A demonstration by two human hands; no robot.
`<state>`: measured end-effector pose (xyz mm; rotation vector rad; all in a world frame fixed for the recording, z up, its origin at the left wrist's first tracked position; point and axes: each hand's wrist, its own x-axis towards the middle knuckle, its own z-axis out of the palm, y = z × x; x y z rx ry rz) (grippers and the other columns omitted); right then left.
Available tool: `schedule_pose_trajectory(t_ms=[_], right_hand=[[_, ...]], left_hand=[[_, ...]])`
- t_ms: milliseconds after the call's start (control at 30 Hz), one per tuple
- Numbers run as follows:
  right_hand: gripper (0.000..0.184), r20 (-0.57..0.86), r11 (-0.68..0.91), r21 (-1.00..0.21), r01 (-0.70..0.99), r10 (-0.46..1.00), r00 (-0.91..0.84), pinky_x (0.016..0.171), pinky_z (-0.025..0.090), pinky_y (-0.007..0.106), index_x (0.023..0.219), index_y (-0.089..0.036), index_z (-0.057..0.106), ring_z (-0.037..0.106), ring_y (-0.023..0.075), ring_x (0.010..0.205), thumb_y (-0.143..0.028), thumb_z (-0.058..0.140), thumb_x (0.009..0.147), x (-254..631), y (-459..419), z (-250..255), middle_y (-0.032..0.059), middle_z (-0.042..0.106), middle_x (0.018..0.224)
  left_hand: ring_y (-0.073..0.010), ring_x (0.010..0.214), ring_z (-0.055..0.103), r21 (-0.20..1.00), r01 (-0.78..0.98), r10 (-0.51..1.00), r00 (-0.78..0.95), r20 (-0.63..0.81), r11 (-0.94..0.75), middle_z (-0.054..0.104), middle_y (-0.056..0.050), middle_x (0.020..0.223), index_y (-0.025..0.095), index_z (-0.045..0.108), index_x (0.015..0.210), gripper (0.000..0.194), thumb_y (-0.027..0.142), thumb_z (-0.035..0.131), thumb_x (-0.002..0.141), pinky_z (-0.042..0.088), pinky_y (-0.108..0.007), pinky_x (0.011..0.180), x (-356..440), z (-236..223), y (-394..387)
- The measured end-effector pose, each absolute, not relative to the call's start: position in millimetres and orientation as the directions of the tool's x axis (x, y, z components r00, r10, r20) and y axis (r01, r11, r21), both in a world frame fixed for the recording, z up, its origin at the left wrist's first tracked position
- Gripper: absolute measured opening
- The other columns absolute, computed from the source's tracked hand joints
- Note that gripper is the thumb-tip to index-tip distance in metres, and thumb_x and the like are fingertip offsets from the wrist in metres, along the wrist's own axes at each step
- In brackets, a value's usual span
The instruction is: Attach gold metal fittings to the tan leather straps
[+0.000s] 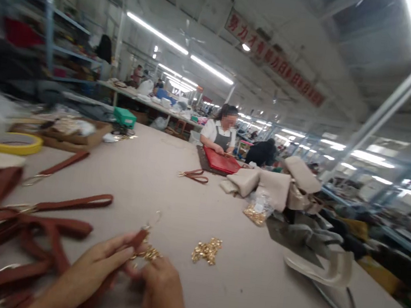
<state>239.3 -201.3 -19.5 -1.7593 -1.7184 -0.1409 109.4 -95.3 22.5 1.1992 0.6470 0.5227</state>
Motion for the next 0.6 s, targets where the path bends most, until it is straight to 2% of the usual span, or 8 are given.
schedule_pose_trajectory(t_ms=[67, 167, 267, 333, 400, 467, 533, 600], right_hand=[[0.025, 0.480, 0.083, -0.419, 0.904, 0.866, 0.143, 0.078, 0.049, 0.026, 0.085, -0.023, 0.067, 0.063, 0.0177, 0.087, -0.003, 0.052, 0.081, 239.5, -207.7, -15.1, 0.0029, 0.071, 0.093], [0.028, 0.425, 0.047, -0.408, 0.912, 0.894, 0.144, 0.073, 0.048, 0.029, 0.079, -0.021, 0.066, 0.061, 0.0207, 0.082, 0.003, 0.051, 0.075, 239.0, -208.1, -18.0, 0.0045, 0.070, 0.086], [0.027, 0.404, 0.007, -0.424, 0.906, 0.896, 0.182, 0.070, 0.046, 0.032, 0.078, -0.018, 0.066, 0.060, 0.0228, 0.080, 0.003, 0.050, 0.072, 238.3, -208.5, -19.0, 0.0069, 0.069, 0.085], [0.026, 0.398, 0.021, -0.521, 0.853, 0.890, 0.221, 0.070, 0.045, 0.031, 0.078, -0.018, 0.066, 0.061, 0.0217, 0.079, 0.000, 0.048, 0.075, 240.0, -210.8, -13.7, 0.0071, 0.068, 0.084], [0.023, 0.367, 0.040, -0.706, 0.707, 0.875, 0.317, 0.068, 0.045, 0.028, 0.078, -0.019, 0.067, 0.060, 0.0184, 0.076, -0.005, 0.048, 0.081, 243.5, -214.0, -4.3, 0.0045, 0.068, 0.080], [0.016, 0.288, 0.057, -0.886, 0.459, 0.846, 0.450, 0.065, 0.045, 0.025, 0.076, -0.019, 0.066, 0.059, 0.0150, 0.069, -0.014, 0.053, 0.083, 247.9, -216.6, 6.0, 0.0005, 0.065, 0.072], [0.008, 0.205, 0.096, -0.970, 0.222, 0.814, 0.544, 0.064, 0.045, 0.024, 0.076, -0.019, 0.066, 0.058, 0.0133, 0.065, -0.023, 0.062, 0.082, 251.5, -217.5, 13.5, -0.0020, 0.063, 0.067], [0.009, 0.177, 0.152, -0.984, 0.092, 0.798, 0.575, 0.065, 0.047, 0.024, 0.077, -0.019, 0.066, 0.058, 0.0128, 0.065, -0.028, 0.067, 0.080, 252.7, -217.3, 17.0, -0.0023, 0.064, 0.067]], left_hand=[[-0.0119, 0.057, 0.060, 0.956, -0.032, 0.638, 0.751, -0.168, 0.290, 0.073, -0.007, 0.096, 0.017, 0.067, 0.105, 0.046, 0.041, 0.076, 0.067, 0.035, -0.017, 0.042, 111.1, 24.8, -98.2], [-0.0112, 0.063, 0.061, 0.952, -0.044, 0.613, 0.774, -0.159, 0.302, 0.069, -0.008, 0.107, 0.016, 0.064, 0.107, 0.042, 0.040, 0.070, 0.073, 0.035, -0.016, 0.045, 112.9, 22.6, -101.2], [-0.0111, 0.063, 0.060, 0.951, -0.052, 0.612, 0.776, -0.154, 0.305, 0.070, -0.008, 0.102, 0.016, 0.063, 0.110, 0.042, 0.038, 0.068, 0.074, 0.035, -0.017, 0.047, 112.7, 18.9, -103.0], [-0.0114, 0.062, 0.061, 0.954, -0.045, 0.610, 0.777, -0.153, 0.296, 0.069, -0.007, 0.102, 0.016, 0.063, 0.110, 0.043, 0.038, 0.068, 0.074, 0.033, -0.017, 0.044, 112.3, 18.8, -103.3], [-0.0119, 0.063, 0.061, 0.963, -0.021, 0.608, 0.779, -0.154, 0.270, 0.068, -0.008, 0.105, 0.016, 0.063, 0.109, 0.041, 0.038, 0.067, 0.073, 0.031, -0.017, 0.041, 111.8, 21.4, -104.0], [-0.0124, 0.064, 0.063, 0.971, 0.018, 0.599, 0.784, -0.162, 0.238, 0.068, -0.008, 0.108, 0.016, 0.063, 0.109, 0.040, 0.036, 0.065, 0.074, 0.032, -0.016, 0.040, 111.4, 25.1, -105.4], [-0.0133, 0.067, 0.064, 0.976, 0.046, 0.583, 0.795, -0.165, 0.213, 0.067, -0.008, 0.109, 0.016, 0.063, 0.112, 0.041, 0.034, 0.063, 0.075, 0.033, -0.015, 0.040, 111.2, 28.1, -107.7], [-0.0134, 0.069, 0.065, 0.978, 0.069, 0.559, 0.811, -0.171, 0.199, 0.066, -0.009, 0.111, 0.015, 0.062, 0.113, 0.040, 0.032, 0.061, 0.077, 0.032, -0.014, 0.040, 111.2, 30.2, -110.9]])
